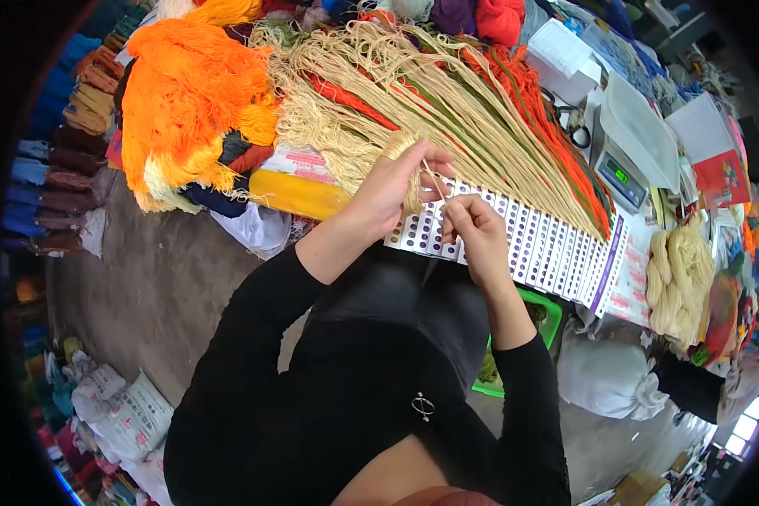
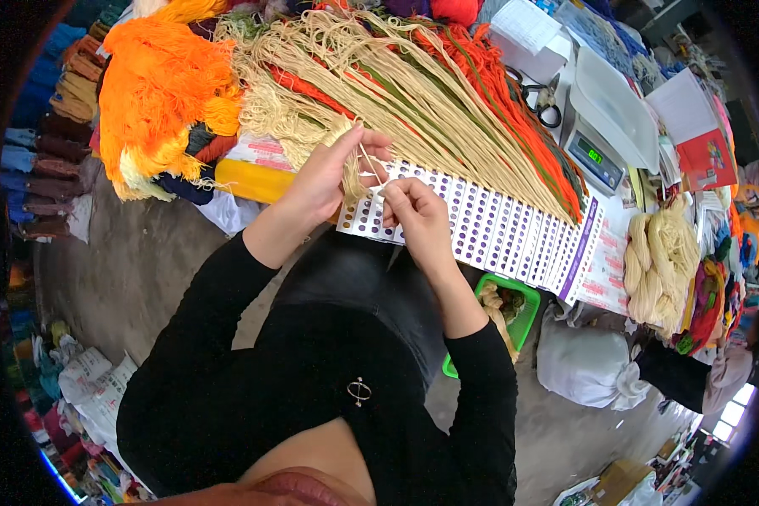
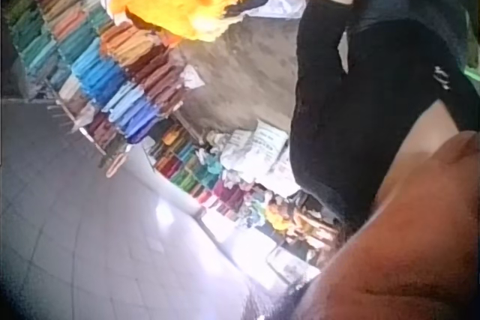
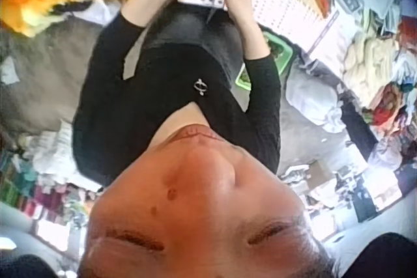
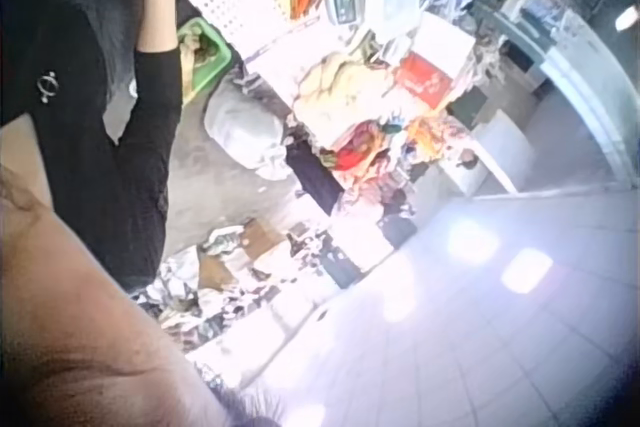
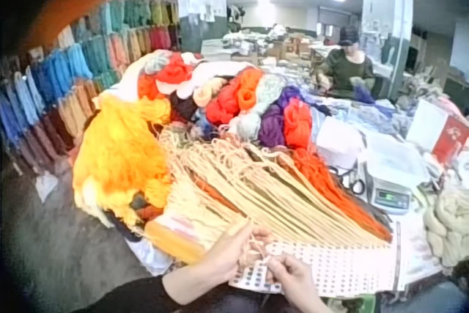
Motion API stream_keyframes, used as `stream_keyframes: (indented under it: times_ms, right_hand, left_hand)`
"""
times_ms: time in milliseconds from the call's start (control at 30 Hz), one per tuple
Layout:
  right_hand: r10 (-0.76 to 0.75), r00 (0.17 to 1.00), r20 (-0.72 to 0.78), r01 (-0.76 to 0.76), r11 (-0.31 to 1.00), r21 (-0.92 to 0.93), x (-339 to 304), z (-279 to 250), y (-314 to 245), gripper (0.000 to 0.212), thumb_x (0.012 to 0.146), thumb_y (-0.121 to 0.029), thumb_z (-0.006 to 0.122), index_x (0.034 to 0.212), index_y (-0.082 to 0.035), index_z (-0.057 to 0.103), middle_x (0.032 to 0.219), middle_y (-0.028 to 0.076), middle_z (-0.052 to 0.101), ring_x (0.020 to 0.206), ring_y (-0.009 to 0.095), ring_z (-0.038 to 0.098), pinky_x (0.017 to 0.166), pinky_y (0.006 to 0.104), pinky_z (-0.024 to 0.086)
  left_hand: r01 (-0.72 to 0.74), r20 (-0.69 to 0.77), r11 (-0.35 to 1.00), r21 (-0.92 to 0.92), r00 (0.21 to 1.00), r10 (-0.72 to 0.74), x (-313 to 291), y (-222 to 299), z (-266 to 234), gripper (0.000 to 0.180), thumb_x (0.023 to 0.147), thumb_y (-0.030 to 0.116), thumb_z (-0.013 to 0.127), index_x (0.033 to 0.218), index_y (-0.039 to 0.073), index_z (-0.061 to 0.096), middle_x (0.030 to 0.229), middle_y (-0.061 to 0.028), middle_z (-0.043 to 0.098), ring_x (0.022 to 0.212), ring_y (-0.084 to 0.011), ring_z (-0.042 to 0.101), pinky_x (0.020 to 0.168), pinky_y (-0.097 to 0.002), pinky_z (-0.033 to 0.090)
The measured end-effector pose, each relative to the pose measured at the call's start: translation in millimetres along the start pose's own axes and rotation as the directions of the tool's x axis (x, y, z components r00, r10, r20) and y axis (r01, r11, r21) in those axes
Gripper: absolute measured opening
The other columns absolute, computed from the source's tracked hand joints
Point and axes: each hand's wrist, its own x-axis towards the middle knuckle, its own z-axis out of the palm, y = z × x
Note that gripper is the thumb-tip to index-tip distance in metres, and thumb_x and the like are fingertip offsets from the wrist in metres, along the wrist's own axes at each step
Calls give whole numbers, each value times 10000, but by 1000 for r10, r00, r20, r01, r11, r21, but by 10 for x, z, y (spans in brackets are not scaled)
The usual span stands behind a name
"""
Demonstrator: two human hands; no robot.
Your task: Sorting bundles of colored yarn and cutting them with scissors at a workbench.
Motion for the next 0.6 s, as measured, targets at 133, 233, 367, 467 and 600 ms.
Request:
stream_keyframes:
  times_ms: [133, 233, 367, 467, 600]
  right_hand:
    - [-76, 995, -61, 81, 993, 90, 10, 16, 38, 197, 937, -189, 444, 853, -21, 503, 678, 30, 536, 593, 100, 531, 565, 203, 432]
    - [-76, 993, -86, 84, 992, 93, -27, 36, -1, 198, 939, -189, 439, 845, -24, 496, 681, 34, 541, 608, 106, 536, 594, 211, 439]
    - [-254, 964, -78, 239, 957, -163, -41, -62, -28, 179, 929, -176, 452, 850, -33, 523, 872, 38, 592, 737, 86, 481, 688, 225, 403]
    - [-206, 960, -192, 279, 796, 538, -95, -750, -299, 250, 873, -231, 528, 1041, -49, 572, 1070, 71, 578, 955, 177, 522, 886, 324, 389]
    - [-437, 828, -351, 559, 592, 581, -584, -2530, -700, 100, 864, -117, 528, 858, -17, 535, 814, 65, 530, 741, 142, 495, 687, 263, 421]
  left_hand:
    - [4, 5, 999, 35, 1000, -4, -48, 33, 1, 356, 948, 323, 386, 1020, 20, 557, 876, -65, 576, 735, -122, 581, 689, -271, 505]
    - [-7, -9, 999, 36, 1000, 7, -35, 7, 26, 361, 950, 331, 377, 1017, 25, 556, 872, -62, 568, 733, -121, 583, 683, -264, 498]
    - [137, 145, 987, -84, 982, -124, 31, 21, -154, 352, 942, 337, 396, 928, 24, 556, 664, 3, 494, 489, -62, 442, 439, -201, 382]
    - [303, 258, 945, -127, 930, -263, 151, 319, -767, 205, 903, 296, 476, 834, 112, 534, 610, 57, 451, 427, -52, 326, 412, -203, 310]
    - [-330, -418, 943, -45, 864, 282, 178, 1368, -1663, 212, 837, 67, 485, 1045, 51, 521, 621, 51, 425, 471, -47, 380, 480, -204, 395]
